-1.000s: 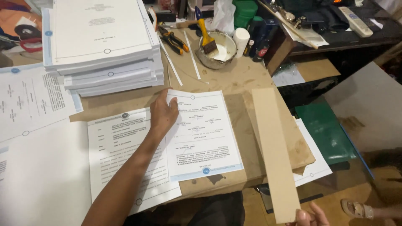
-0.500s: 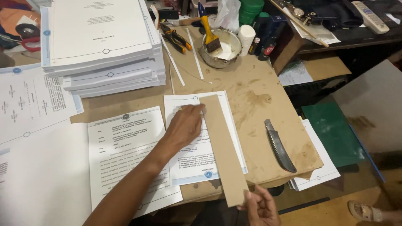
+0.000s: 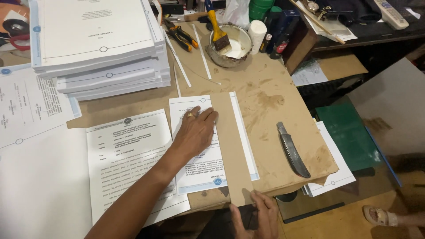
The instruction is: Manually binding and organizing printed documents by aligning pages, folding, and trimming with a utility knife.
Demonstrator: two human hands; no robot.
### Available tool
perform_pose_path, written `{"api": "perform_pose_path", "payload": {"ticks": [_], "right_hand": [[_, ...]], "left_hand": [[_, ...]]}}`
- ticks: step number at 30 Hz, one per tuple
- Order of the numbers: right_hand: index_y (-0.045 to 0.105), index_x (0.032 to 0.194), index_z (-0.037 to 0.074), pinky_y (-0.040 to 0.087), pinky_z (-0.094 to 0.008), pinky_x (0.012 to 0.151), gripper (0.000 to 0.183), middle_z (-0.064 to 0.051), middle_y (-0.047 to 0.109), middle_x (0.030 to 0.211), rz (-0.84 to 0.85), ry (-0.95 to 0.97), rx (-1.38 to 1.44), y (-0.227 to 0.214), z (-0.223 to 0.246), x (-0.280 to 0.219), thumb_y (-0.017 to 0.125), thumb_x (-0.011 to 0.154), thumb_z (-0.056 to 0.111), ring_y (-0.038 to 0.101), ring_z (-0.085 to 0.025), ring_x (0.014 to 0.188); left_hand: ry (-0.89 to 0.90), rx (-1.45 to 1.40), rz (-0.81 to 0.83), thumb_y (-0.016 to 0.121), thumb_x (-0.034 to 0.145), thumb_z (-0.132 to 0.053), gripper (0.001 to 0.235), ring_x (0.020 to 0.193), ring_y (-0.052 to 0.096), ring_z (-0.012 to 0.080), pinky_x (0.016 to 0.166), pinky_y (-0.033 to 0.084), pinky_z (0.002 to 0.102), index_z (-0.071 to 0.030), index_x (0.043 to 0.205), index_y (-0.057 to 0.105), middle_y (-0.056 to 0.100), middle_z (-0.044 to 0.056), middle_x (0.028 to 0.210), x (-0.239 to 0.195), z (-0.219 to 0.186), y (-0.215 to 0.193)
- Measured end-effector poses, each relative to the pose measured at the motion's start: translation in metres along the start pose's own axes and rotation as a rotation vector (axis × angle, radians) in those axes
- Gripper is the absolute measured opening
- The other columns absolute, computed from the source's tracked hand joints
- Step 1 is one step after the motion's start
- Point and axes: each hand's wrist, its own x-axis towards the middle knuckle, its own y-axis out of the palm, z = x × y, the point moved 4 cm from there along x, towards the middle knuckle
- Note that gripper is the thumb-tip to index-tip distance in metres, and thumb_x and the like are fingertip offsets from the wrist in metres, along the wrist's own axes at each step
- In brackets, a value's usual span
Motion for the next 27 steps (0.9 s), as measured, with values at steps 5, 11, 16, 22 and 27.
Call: {"api": "perform_pose_path", "payload": {"ticks": [5, 11, 16, 22, 27], "right_hand": [[0.071, 0.117, 0.005, 0.063, -0.029, 0.074, 0.051, -0.013, 0.071, 0.116, 0.024, 0.055, 0.011, 0.001, -0.007, -0.001, 0.088, 0.073, 0.027, 0.069, -0.023, 0.101], [0.072, 0.115, 0.005, 0.063, -0.030, 0.080, 0.054, -0.012, 0.073, 0.117, 0.018, 0.051, -0.054, 0.001, -0.012, -0.003, 0.092, 0.070, 0.028, 0.070, -0.023, 0.101], [0.072, 0.111, 0.001, 0.062, -0.031, 0.076, 0.053, -0.012, 0.075, 0.112, -0.035, -0.023, -0.074, 0.004, -0.016, 0.003, 0.092, 0.071, 0.029, 0.071, -0.024, 0.098], [0.060, 0.128, -0.003, 0.060, -0.031, 0.085, 0.063, -0.016, 0.069, 0.115, 0.044, -0.217, -0.059, -0.003, -0.022, 0.002, 0.091, 0.080, 0.025, 0.068, -0.024, 0.094], [0.060, 0.130, -0.001, 0.060, -0.032, 0.085, 0.065, -0.015, 0.069, 0.119, 0.093, -0.160, -0.047, -0.003, -0.024, 0.001, 0.091, 0.080, 0.026, 0.068, -0.024, 0.095]], "left_hand": [[-0.005, 0.019, 0.020, 0.056, 0.081, 0.006, 0.025, 0.092, 0.060, 0.0378, 0.077, 0.047, 0.046, -0.009, 0.100, 0.058, 0.060, 0.003, 0.096, 0.001, -0.001, 0.000], [-0.068, 0.033, 0.151, 0.054, 0.082, 0.005, 0.039, 0.110, 0.058, 0.0494, 0.089, 0.046, 0.059, -0.009, 0.119, 0.056, 0.061, 0.003, 0.119, 0.001, 0.000, 0.014], [-0.086, 0.052, 0.225, 0.048, 0.085, 0.005, 0.043, 0.105, 0.054, 0.0463, 0.083, 0.044, 0.059, -0.009, 0.126, 0.053, 0.057, 0.003, 0.132, 0.008, -0.001, 0.015], [-0.100, 0.050, 0.302, 0.047, 0.083, 0.002, 0.060, 0.122, 0.051, 0.0563, 0.091, 0.044, 0.067, -0.006, 0.143, 0.048, 0.052, 0.009, 0.151, 0.007, -0.006, 0.019], [-0.086, 0.161, 0.239, 0.054, 0.087, -0.004, 0.047, 0.116, 0.055, 0.0480, 0.084, 0.046, 0.058, -0.010, 0.134, 0.051, 0.056, 0.000, 0.139, 0.007, -0.005, 0.018]]}}
